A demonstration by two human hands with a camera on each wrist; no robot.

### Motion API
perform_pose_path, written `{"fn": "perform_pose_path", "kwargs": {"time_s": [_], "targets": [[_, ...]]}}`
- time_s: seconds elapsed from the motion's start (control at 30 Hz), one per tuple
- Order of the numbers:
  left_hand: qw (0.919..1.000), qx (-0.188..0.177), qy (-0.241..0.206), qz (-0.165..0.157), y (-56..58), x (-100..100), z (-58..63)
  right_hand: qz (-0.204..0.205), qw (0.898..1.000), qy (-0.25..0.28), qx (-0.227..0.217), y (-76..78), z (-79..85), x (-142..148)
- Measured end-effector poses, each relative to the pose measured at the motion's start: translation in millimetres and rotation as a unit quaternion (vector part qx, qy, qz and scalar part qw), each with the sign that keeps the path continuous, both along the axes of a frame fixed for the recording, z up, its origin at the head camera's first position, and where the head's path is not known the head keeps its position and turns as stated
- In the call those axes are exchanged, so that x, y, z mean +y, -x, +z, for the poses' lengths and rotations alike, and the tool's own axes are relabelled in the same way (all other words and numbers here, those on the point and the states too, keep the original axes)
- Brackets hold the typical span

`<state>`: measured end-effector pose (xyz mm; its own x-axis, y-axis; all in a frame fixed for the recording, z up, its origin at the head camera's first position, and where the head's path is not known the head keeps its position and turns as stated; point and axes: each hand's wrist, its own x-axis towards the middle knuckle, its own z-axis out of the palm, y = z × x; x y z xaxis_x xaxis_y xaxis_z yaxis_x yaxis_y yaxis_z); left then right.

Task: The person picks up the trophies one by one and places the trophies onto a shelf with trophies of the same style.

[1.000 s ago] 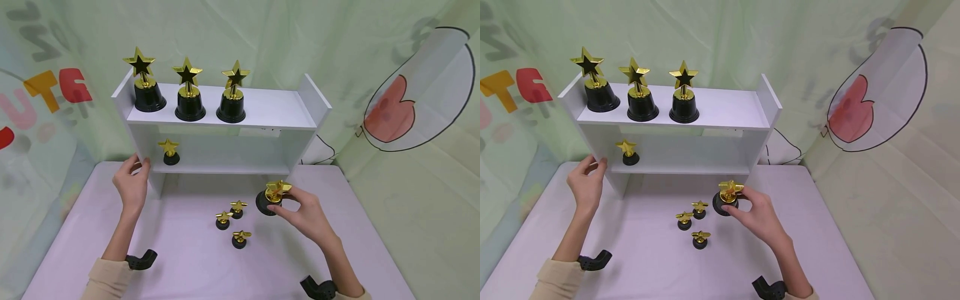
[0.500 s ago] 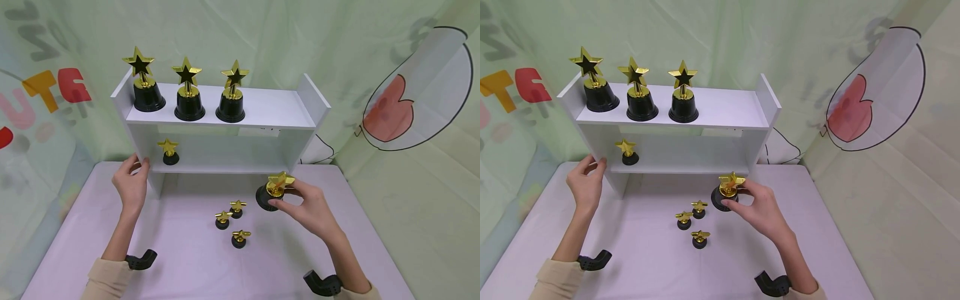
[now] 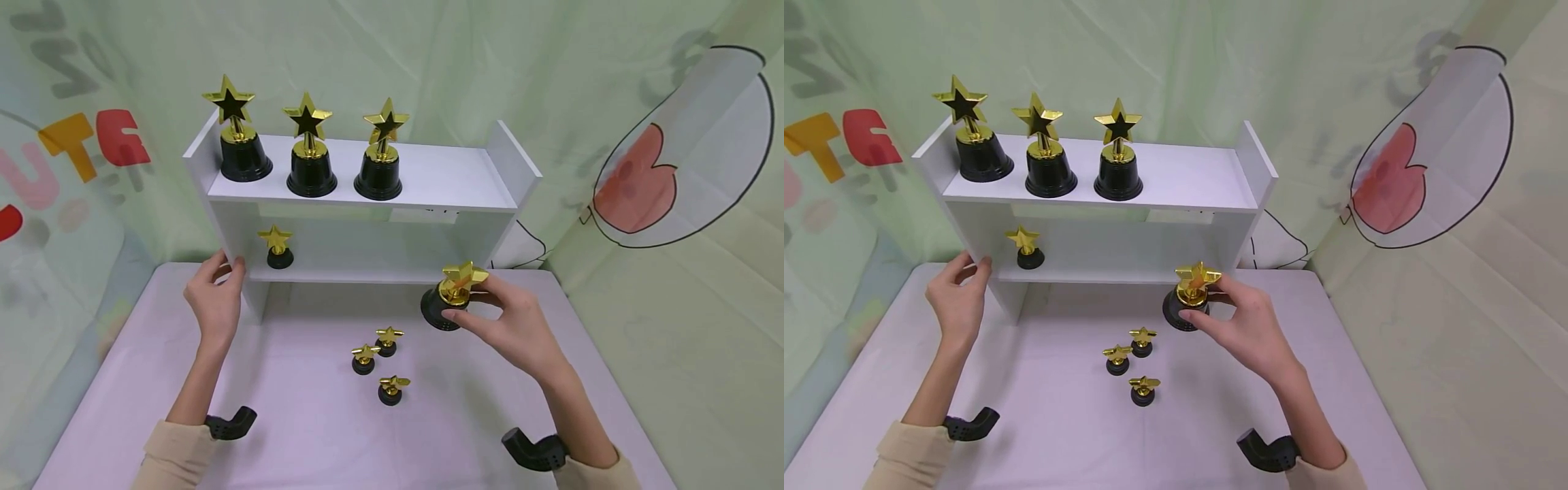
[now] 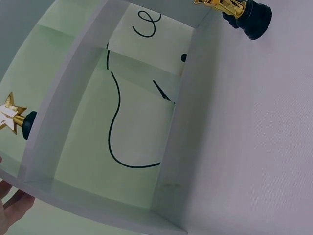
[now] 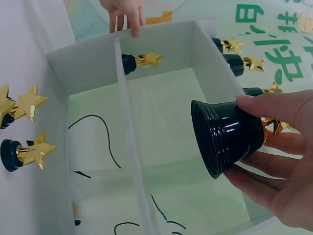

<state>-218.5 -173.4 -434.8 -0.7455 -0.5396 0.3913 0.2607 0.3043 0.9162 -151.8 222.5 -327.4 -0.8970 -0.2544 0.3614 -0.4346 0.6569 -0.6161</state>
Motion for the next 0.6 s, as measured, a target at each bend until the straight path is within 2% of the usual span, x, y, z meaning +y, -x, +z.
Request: {"fn": "perform_pose_path", "kwargs": {"time_s": [0.37,0.6], "targets": [[1.0,0.004,0.001,0.001,0.2,1,0.5,-0.01,0.999,0.039,0.02,8.7,34.8,-4],[1.0,0.006,-0.006,-0.002,-0.2,0,-0.8,0.002,0.998,0.061,0.031,16.7,55.8,-5]]}}
